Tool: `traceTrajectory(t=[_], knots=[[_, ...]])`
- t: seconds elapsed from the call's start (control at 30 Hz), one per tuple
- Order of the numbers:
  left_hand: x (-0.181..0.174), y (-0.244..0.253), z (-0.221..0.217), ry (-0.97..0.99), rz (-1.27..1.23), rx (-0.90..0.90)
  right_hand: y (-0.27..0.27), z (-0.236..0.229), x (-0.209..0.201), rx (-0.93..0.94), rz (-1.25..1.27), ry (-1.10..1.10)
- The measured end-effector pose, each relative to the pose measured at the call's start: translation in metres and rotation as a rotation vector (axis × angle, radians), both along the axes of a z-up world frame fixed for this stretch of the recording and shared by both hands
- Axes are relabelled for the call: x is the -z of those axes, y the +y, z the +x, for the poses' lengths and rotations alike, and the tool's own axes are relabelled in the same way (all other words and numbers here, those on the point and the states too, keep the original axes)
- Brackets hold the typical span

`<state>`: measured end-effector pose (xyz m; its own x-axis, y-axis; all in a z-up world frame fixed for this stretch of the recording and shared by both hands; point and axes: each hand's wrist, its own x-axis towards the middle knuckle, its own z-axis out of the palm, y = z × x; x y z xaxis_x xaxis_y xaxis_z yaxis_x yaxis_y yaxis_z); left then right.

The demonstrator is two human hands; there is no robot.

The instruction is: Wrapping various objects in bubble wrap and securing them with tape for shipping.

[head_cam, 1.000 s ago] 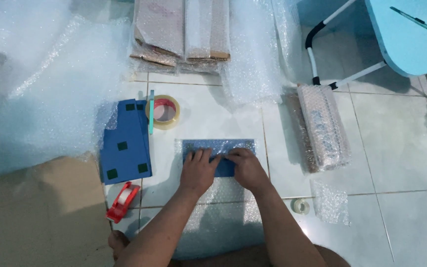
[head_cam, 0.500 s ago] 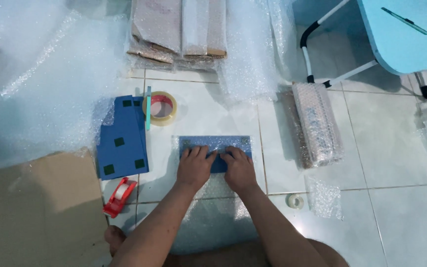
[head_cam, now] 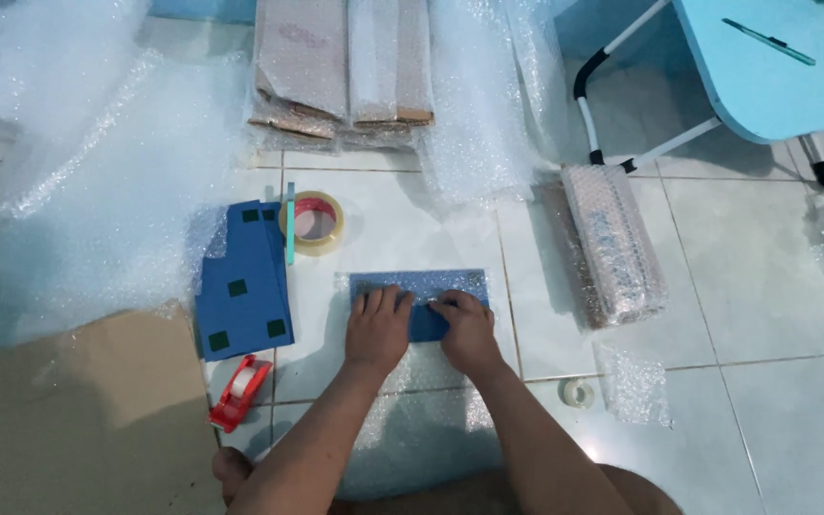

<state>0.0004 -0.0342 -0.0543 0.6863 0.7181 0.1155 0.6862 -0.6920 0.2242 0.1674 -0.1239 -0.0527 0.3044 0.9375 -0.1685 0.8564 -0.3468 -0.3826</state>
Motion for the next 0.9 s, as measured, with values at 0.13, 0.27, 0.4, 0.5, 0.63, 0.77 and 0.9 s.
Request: traceTrajectory(t=[0.13,0.27,0.4,0.5,0.63,0.77,0.9], knots=[[-0.012,0.006,-0.006,-0.012,-0.031,-0.089,0.014,0.010,-0.012,0.022,0.202,-0.013],[-0.043,0.025,-0.016,-0.138,-0.112,-0.238,0.041,-0.009,-0.059,0.344,0.263,0.299],[-0.062,0.039,-0.032,-0.392,-0.080,-0.385,0.077,-0.027,-0.038,0.514,0.232,0.569],[-0.064,0.045,-0.042,-0.646,-0.157,-0.577,0.113,-0.052,-0.013,0.512,0.153,0.634],[-0.018,0.069,-0.050,-0.885,-0.202,-0.915,0.159,-0.088,-0.022,0.427,0.082,0.683],[-0.015,0.094,-0.068,-0.861,0.015,-1.086,0.175,-0.105,-0.036,0.495,0.133,0.740],[-0.003,0.143,-0.114,-0.930,0.100,-1.192,0.154,-0.120,-0.088,0.486,0.088,0.858]])
